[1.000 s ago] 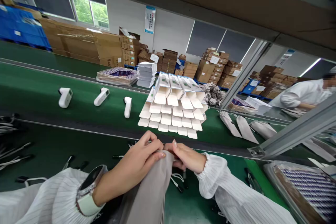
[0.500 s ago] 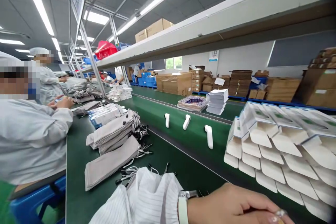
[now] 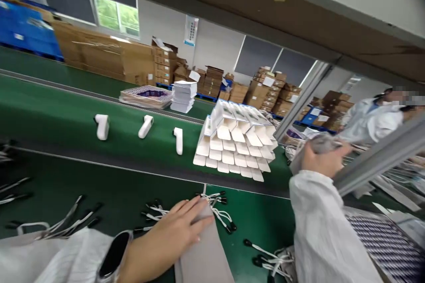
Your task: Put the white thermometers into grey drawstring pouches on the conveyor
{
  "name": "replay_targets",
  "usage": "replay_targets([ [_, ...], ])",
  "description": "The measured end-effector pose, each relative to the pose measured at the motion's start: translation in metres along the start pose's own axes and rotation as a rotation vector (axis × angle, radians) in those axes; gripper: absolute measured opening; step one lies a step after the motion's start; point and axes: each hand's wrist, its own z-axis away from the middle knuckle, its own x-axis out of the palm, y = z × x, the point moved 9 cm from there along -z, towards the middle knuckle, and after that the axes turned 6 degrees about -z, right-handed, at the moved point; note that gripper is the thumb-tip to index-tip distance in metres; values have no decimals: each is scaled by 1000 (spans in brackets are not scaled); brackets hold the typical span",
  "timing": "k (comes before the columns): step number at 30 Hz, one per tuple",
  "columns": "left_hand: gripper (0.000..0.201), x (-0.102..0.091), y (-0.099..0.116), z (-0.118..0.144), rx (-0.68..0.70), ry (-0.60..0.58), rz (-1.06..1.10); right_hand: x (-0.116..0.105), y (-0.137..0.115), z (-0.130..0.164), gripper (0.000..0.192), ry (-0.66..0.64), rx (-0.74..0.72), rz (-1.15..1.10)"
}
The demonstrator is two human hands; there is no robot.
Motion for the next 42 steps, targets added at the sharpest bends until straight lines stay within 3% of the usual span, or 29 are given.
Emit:
replay_targets([
  [2,48,-1,-4,0,-17,-28,-2,39,14,4,64,-78,121,173],
  [4,51,-6,-11,1,-93,-32,-11,63,38,16,63,-175,194,252],
  [7,46,-14,-31,6,-294,-2,-29,73,65,30,56,-263,236,281],
  [9,39,-16,-41,8,-354,22,0,72,62,27,49,-283,194,270],
  [11,31,-17,-44,6,-342,62,53,69,30,20,44,-239,44,200],
  [13,29,-21,-47,3,-317,129,95,66,-23,22,41,-211,-163,43],
  [15,31,-27,-48,0,-294,200,107,66,-80,42,35,-292,-323,-178],
  [17,32,-33,-47,-3,-263,257,87,77,-129,82,28,-541,-389,-371],
  [19,28,-36,-47,-5,-253,294,34,99,-171,141,24,-932,-431,-457],
  [21,17,-36,-50,-7,-270,304,-25,124,-196,200,24,-1226,-477,-378],
  [22,14,-35,-52,-8,-287,301,-48,138,-201,221,28,-1293,-477,-301],
  [24,16,-33,-55,-9,-315,285,-67,171,-203,244,41,-1325,-395,-170],
  [27,21,-33,-52,-9,-328,233,-47,216,-191,252,51,-1300,-133,-198],
  [31,24,-41,-46,-4,-349,187,39,244,-173,246,44,-1274,58,-334],
  [34,25,-43,-49,-2,-360,150,236,239,-171,233,45,-1255,201,-545],
  [39,23,-41,-48,-5,-295,82,491,192,-206,201,68,-1171,740,-1498],
  [42,27,-54,-45,-7,-243,176,468,160,-222,189,67,-1234,806,-1603],
])
